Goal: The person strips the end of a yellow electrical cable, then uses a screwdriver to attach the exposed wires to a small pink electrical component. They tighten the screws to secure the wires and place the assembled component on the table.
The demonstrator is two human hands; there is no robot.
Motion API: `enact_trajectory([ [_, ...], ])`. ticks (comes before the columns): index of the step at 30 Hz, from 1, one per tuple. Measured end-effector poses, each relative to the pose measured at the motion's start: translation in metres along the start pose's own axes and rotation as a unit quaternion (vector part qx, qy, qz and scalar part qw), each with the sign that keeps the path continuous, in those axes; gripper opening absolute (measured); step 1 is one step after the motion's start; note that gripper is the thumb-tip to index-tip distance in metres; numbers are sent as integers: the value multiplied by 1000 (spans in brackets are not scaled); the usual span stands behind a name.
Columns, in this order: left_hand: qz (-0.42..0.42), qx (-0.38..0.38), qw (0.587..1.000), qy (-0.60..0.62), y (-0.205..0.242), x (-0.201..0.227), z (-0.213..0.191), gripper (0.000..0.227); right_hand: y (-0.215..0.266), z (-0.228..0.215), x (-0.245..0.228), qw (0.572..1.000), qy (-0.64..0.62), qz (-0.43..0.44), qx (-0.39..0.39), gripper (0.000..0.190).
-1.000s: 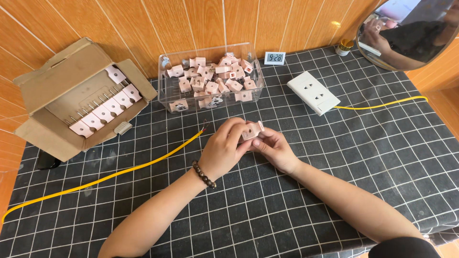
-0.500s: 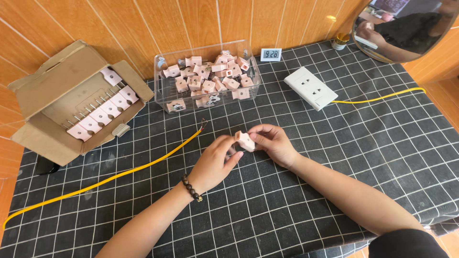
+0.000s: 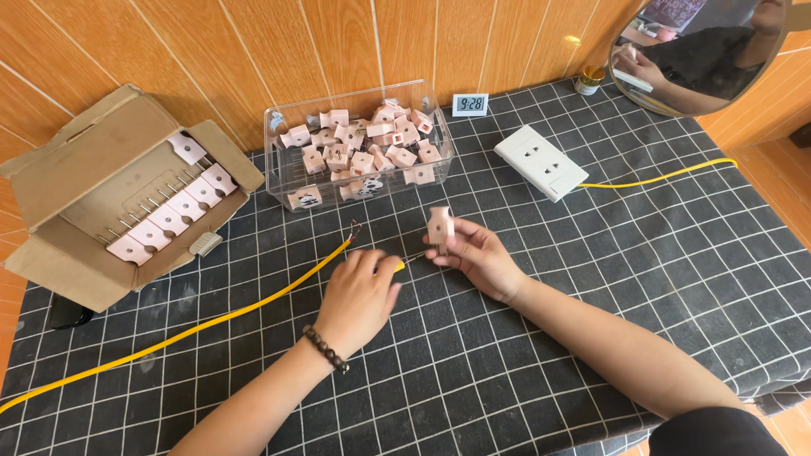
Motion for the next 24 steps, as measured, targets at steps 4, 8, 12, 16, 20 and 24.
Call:
enact_trajectory([
  [4, -9, 12, 1000, 20, 8, -16, 43, 33, -5, -3, -4, 998, -43, 25, 29, 42],
  [8, -96, 94, 963, 232, 7, -24, 38, 29, -5, -2, -6, 997, -60, 35, 33, 41],
  [12, -119, 229, 921, 292, 13, -31, 39, 27, -6, -5, -3, 997, -67, 31, 34, 42],
  [16, -80, 309, 910, 265, 17, -29, 35, 28, -6, -4, -3, 997, -67, 29, 31, 42],
  [20, -25, 361, 911, 197, 21, -29, 29, 26, -6, -4, -1, 998, -58, 34, 1, 47],
  [24, 30, 396, 907, 141, 18, -23, 16, 25, -7, -7, 1, 998, -47, 33, -25, 50],
])
Point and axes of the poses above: each hand's wrist, its own y-axis away from the middle knuckle, its own z-axis out of the palm, x = y × z, the point moved 2 cm from there along -y, towards the middle knuckle, and after that the axes turned 9 degrees about -y, right-handed, at the moved point
